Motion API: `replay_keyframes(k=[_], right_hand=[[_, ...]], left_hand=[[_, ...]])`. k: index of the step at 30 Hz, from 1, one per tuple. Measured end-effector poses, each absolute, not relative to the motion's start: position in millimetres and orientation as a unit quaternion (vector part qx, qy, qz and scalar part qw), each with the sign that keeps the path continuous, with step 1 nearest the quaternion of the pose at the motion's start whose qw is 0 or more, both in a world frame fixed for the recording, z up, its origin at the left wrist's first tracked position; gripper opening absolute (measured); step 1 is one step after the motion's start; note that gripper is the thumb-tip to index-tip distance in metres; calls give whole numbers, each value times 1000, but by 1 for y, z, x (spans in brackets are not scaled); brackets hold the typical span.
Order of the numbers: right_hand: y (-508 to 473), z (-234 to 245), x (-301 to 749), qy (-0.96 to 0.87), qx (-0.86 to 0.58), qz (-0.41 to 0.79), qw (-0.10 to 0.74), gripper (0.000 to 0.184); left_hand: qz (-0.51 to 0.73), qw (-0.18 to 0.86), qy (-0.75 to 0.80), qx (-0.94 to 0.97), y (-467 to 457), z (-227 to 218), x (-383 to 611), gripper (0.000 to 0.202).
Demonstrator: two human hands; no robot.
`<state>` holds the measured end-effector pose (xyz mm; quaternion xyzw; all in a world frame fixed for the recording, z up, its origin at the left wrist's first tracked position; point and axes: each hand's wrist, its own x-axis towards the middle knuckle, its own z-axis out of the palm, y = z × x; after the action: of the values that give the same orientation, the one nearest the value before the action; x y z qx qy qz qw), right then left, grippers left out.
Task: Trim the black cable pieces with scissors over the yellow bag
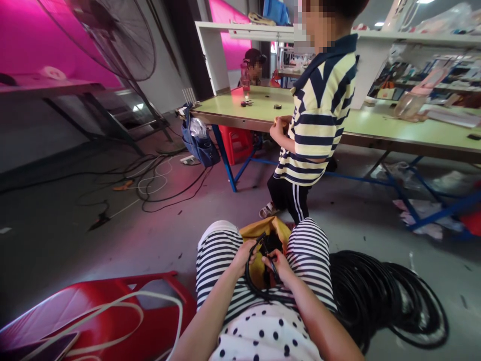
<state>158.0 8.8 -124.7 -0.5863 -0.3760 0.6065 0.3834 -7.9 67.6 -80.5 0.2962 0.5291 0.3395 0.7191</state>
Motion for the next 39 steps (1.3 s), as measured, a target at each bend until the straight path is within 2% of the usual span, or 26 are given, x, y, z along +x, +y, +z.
replay_keyframes(k=[5, 10, 19, 28, 33, 39], right_hand=[[6, -125, 157, -372, -580, 604, 402, 64], [6, -119, 156, -359, -593, 591, 413, 65], [8, -100, 157, -321, -604, 594, 424, 71], [9, -103, 155, -337, -613, 578, 421, 75], [10, -98, 156, -325, -613, 562, 451, 75], [8, -89, 156, -314, -613, 580, 434, 71]], left_hand=[[328, 709, 525, 339, 64, -83, -7, 51], [309, 685, 539, 381, 63, -87, -5, 53], [293, 685, 545, 385, 63, -86, -6, 47], [277, 686, 544, 395, 61, -81, -2, 22], [276, 686, 548, 393, 61, -79, -3, 26], [275, 686, 542, 400, 60, -78, -3, 37]])
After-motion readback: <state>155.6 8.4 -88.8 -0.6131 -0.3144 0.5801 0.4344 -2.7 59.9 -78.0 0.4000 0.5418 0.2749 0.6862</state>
